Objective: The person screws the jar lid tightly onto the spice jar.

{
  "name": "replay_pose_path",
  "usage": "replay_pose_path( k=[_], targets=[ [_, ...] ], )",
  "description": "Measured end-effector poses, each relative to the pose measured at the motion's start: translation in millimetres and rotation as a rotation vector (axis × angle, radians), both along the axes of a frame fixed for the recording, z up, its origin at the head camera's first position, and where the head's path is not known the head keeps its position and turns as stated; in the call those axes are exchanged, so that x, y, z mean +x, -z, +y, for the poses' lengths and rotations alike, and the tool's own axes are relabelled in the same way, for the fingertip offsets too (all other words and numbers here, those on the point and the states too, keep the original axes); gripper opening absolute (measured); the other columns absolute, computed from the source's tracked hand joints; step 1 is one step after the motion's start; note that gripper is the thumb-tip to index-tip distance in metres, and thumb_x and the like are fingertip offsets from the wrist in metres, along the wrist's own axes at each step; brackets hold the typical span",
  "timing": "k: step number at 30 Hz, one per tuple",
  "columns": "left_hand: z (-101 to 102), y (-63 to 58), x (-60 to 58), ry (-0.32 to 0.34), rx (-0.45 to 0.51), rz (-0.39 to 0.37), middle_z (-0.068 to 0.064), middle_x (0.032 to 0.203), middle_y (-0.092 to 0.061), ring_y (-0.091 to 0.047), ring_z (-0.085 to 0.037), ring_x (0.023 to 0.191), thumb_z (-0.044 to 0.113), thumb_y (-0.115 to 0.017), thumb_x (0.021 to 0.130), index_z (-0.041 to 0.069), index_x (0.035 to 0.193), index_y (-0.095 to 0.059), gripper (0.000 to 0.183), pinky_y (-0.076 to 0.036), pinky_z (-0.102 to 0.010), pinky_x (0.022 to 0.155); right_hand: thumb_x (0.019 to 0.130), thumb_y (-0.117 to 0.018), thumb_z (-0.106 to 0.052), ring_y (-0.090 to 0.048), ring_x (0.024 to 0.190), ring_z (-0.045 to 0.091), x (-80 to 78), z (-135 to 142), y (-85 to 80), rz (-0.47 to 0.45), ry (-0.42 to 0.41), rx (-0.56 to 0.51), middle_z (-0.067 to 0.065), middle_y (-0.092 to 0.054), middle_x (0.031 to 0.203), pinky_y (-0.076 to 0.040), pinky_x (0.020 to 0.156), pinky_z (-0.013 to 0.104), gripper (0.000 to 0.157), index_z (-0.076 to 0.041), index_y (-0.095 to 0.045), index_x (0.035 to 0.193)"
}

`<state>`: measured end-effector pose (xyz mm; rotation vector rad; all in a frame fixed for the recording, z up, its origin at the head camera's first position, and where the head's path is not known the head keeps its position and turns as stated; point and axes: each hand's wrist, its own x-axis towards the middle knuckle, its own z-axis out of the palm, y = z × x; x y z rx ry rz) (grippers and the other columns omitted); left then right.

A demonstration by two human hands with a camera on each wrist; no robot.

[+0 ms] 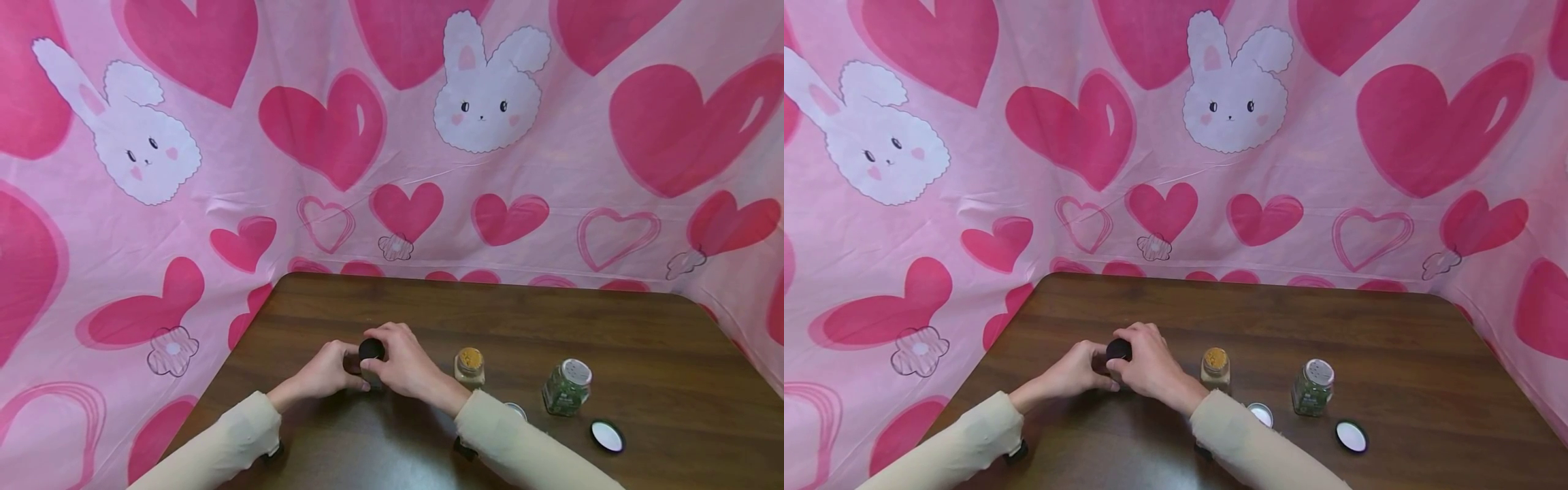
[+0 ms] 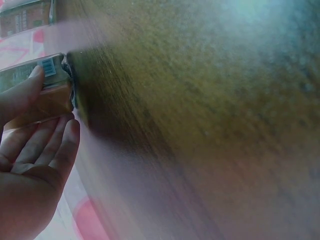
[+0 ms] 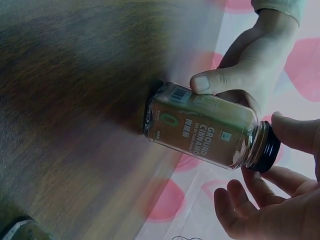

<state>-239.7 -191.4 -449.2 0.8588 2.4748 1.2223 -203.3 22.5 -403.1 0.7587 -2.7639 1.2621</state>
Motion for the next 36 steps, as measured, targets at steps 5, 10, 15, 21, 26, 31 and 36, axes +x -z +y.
replay_pose_path(
  k=[5, 10, 15, 21, 26, 31, 36],
  targets=[
    [1, 0.2, -0.7, 0.002, 0.005, -0.025, 0.004, 0.103, -0.077, -0.071, -0.011, 0.093, 0.007, -0.094, 0.08, 0.008, 0.112, -0.078, 0.036, -0.059, -0.03, 0.085, 0.093, -0.083, -0.019, -0.054, 0.118, 0.03, 0.4, -1, 0.0, 0.039, 0.008, 0.017, 0.011, -0.067, 0.123, -0.051, 0.092, 0.042, 0.042, 0.0, -0.072, 0.129],
    [1, -1.9, 0.0, -0.001, -0.001, -0.013, 0.006, 0.103, -0.077, -0.07, -0.012, 0.094, 0.01, -0.094, 0.079, 0.011, 0.112, -0.079, 0.036, -0.058, -0.03, 0.087, 0.092, -0.085, -0.023, -0.053, 0.116, 0.027, 0.0, -2, 0.9, 0.047, 0.028, 0.042, 0.009, -0.065, 0.121, -0.05, 0.09, 0.039, 0.046, -0.002, -0.072, 0.13],
    [0, -2.1, 0.1, 0.002, -0.003, 0.001, 0.007, 0.103, -0.076, -0.067, -0.013, 0.092, 0.011, -0.094, 0.08, 0.012, 0.113, -0.079, 0.036, -0.056, -0.029, 0.085, 0.09, -0.087, -0.024, -0.054, 0.114, 0.028, -0.9, -3, 2.8, 0.09, 0.034, 0.054, 0.01, -0.066, 0.119, -0.049, 0.089, 0.041, 0.048, -0.001, -0.073, 0.129],
    [0, -2.2, -0.4, -0.002, -0.027, 0.007, 0.008, 0.102, -0.076, -0.065, -0.014, 0.092, 0.014, -0.094, 0.08, 0.013, 0.112, -0.079, 0.036, -0.055, -0.032, 0.088, 0.09, -0.087, -0.029, -0.055, 0.111, 0.026, -0.6, -2, 3.9, 0.104, 0.04, 0.07, 0.007, -0.065, 0.117, -0.049, 0.089, 0.041, 0.048, -0.004, -0.073, 0.129],
    [-1, -0.3, -1.7, 0.002, -0.043, 0.014, 0.01, 0.102, -0.077, -0.067, -0.014, 0.092, 0.015, -0.094, 0.081, 0.014, 0.114, -0.08, 0.036, -0.054, -0.035, 0.09, 0.087, -0.089, -0.034, -0.055, 0.115, 0.027, 0.5, 0, 2.9, 0.106, 0.031, 0.086, 0.009, -0.065, 0.123, -0.048, 0.092, 0.044, 0.057, -0.005, -0.071, 0.133],
    [1, -3.9, 2.1, 0.009, -0.007, 0.025, 0.006, 0.093, -0.075, -0.067, -0.013, 0.082, 0.008, -0.093, 0.08, 0.011, 0.108, -0.079, 0.032, -0.057, -0.03, 0.08, 0.09, -0.086, -0.02, -0.053, 0.129, 0.031, 1.0, 8, -1.0, 0.055, -0.017, 0.05, 0.014, -0.063, 0.137, -0.048, 0.105, 0.049, 0.058, -0.002, -0.065, 0.141],
    [0, -0.2, 0.6, 0.003, -0.018, 0.051, 0.008, 0.082, -0.069, -0.062, -0.011, 0.075, 0.012, -0.095, 0.079, 0.013, 0.098, -0.077, 0.026, -0.053, -0.029, 0.071, 0.093, -0.077, -0.001, -0.052, 0.136, 0.034, 1.2, 14, -1.4, -0.006, -0.064, -0.039, 0.015, -0.062, 0.143, -0.044, 0.11, 0.054, 0.052, -0.002, -0.063, 0.143]
  ],
)
